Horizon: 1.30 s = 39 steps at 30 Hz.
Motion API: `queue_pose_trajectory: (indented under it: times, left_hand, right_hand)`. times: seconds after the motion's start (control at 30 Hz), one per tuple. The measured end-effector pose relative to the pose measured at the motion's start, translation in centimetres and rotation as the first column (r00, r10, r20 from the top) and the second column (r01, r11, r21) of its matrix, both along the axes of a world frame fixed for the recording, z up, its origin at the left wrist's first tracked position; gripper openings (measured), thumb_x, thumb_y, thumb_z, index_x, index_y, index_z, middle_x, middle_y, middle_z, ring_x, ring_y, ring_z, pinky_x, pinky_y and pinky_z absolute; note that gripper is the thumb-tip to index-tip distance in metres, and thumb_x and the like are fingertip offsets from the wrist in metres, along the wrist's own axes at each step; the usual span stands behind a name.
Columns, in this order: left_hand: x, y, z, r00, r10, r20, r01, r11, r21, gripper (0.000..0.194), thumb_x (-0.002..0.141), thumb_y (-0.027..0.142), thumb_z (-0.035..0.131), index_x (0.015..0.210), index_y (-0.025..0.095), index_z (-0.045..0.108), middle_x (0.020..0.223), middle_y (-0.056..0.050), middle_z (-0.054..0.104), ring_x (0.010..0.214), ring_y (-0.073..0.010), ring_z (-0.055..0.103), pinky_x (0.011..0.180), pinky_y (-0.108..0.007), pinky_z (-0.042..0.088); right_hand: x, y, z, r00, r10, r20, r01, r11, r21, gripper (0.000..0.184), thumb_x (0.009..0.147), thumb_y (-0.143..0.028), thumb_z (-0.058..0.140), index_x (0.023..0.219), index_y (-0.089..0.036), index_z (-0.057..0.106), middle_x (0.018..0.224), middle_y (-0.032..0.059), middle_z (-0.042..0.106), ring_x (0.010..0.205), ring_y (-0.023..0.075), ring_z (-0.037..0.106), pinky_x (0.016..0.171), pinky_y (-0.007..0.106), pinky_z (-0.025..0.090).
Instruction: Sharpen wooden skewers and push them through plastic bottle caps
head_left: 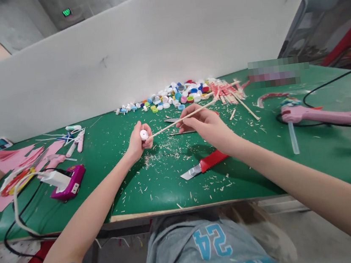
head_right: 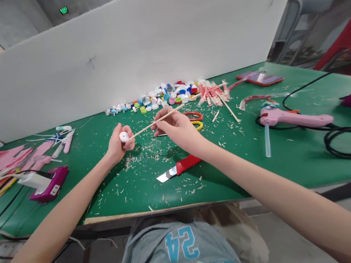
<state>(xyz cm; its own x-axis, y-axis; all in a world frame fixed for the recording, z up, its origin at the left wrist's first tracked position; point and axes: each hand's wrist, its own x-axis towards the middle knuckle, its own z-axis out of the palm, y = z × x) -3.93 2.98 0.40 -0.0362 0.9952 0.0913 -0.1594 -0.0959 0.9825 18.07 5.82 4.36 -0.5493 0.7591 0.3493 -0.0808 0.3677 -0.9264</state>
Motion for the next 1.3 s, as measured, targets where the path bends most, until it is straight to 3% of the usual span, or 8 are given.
queue_pose_trajectory:
  times: [0.27,0.63,0.87,1.3]
  left_hand:
    - [0.1,0.0,-0.4,0.999,-0.050,0.022,0.050,0.999,-0.010,0.045,0.085,0.058,0.038,0.062,0.020,0.042,0.036,0.008,0.032,0.031,-0.0039,0.018,0.033,-0.016,0.015]
    - [0.1,0.0,-0.5,0.999,-0.043,0.017,0.043,0.999,0.000,0.044,0.087,0.054,0.036,0.062,0.019,0.043,0.037,0.008,0.033,0.030,-0.0037,0.019,0.032,-0.015,0.018]
    - [-0.1,0.2,-0.6,0.999,-0.035,0.019,0.035,0.999,-0.001,0.043,0.088,0.053,0.036,0.063,0.019,0.044,0.037,0.007,0.034,0.030,-0.0041,0.019,0.032,-0.015,0.018]
    - [-0.3,0.2,-0.6,1.000,0.030,-0.001,-0.030,0.999,0.011,0.044,0.089,0.051,0.032,0.061,0.019,0.043,0.035,0.007,0.033,0.029,-0.0043,0.019,0.031,-0.015,0.016]
  right_hand:
    - [0.1,0.0,-0.1,0.998,0.005,-0.063,-0.008,0.999,-0.047,0.009,0.087,-0.028,0.049,0.092,-0.021,0.046,0.087,0.0014,0.060,0.076,0.0121,0.061,0.084,0.036,0.053]
    - [0.1,0.3,-0.7,0.996,0.032,-0.089,-0.029,0.999,0.038,0.015,0.087,-0.034,0.055,0.092,-0.021,0.049,0.087,0.0015,0.060,0.075,0.0127,0.061,0.071,0.032,0.055]
    - [0.2,-0.1,-1.2,0.999,0.020,0.031,-0.024,0.990,0.139,0.015,0.087,-0.036,0.057,0.090,-0.021,0.054,0.082,0.0003,0.060,0.075,0.0135,0.060,0.067,0.031,0.051]
    - [0.7,-0.8,-0.5,0.993,0.036,0.110,-0.061,0.970,0.234,0.017,0.085,-0.037,0.059,0.088,-0.021,0.059,0.081,0.0000,0.059,0.070,0.0108,0.052,0.061,0.027,0.043]
